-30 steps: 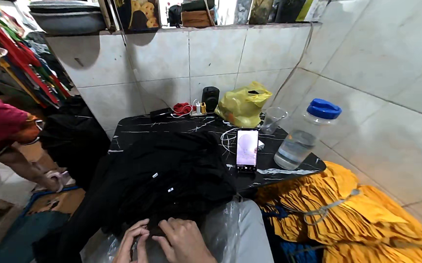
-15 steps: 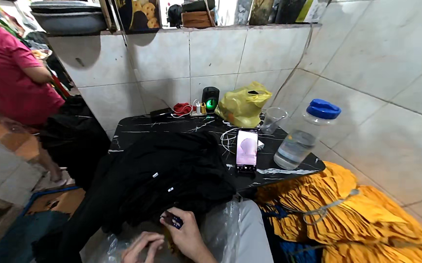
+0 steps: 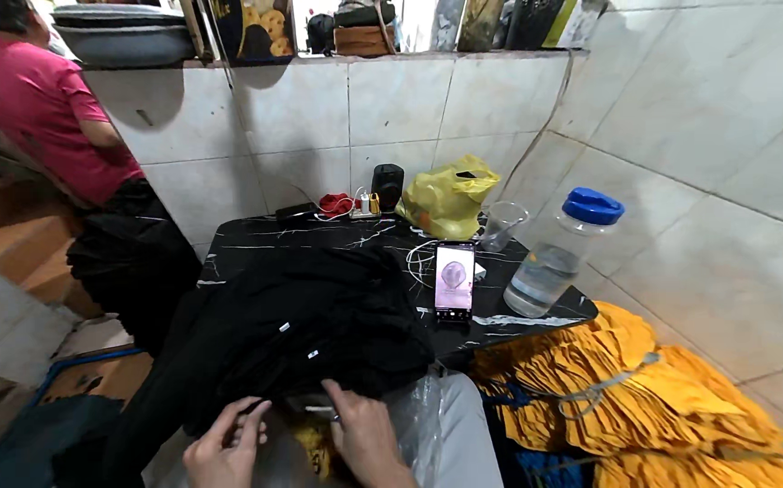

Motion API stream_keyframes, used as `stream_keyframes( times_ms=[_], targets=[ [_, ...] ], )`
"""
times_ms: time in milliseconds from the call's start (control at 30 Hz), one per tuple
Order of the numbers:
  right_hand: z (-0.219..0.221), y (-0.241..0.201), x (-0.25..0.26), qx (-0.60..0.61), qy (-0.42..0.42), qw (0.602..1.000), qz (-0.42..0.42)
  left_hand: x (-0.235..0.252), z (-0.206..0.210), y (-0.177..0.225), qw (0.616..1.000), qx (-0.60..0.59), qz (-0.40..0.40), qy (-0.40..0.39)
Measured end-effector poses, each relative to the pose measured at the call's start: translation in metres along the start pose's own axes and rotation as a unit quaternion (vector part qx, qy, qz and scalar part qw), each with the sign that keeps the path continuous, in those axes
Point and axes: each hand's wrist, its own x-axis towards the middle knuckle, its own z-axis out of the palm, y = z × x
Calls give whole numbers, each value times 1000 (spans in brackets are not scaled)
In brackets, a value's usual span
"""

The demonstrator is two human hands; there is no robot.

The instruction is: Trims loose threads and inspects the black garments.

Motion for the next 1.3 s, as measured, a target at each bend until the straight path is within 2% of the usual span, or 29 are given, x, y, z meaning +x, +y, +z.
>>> stream_keyframes(
  times_ms=[67,167,233,300,400,500,633,767,967,1133,1200,1300],
  targets=[
    [-25,15,1,-58,-29,996,55,8,3,11,995,-87,-36,25],
    [-62,34,7,-99,-44,990,93,26,22,19,984,-164,-22,71],
    [-75,45,14,-111,3,990,84,39,36,21,975,-200,6,100],
    [-77,58,24,-106,112,987,39,49,45,26,973,-205,14,107],
    [-70,76,45,-66,240,968,-1,53,47,24,983,-165,35,66],
    [-66,86,62,-57,288,956,4,54,44,19,986,-151,63,35],
    [-61,88,73,-50,307,951,3,52,41,15,987,-147,63,26],
    [-61,91,77,-50,294,954,-2,51,41,13,991,-111,75,16],
    [-62,90,80,-58,274,960,17,49,54,21,987,109,117,-30],
    [-65,83,83,-36,299,953,18,67,62,37,964,162,208,-37],
    [-70,82,84,-42,244,969,21,97,59,51,948,203,242,-30],
    [-90,89,68,-48,30,998,22,161,50,68,940,252,188,-130]
  ],
)
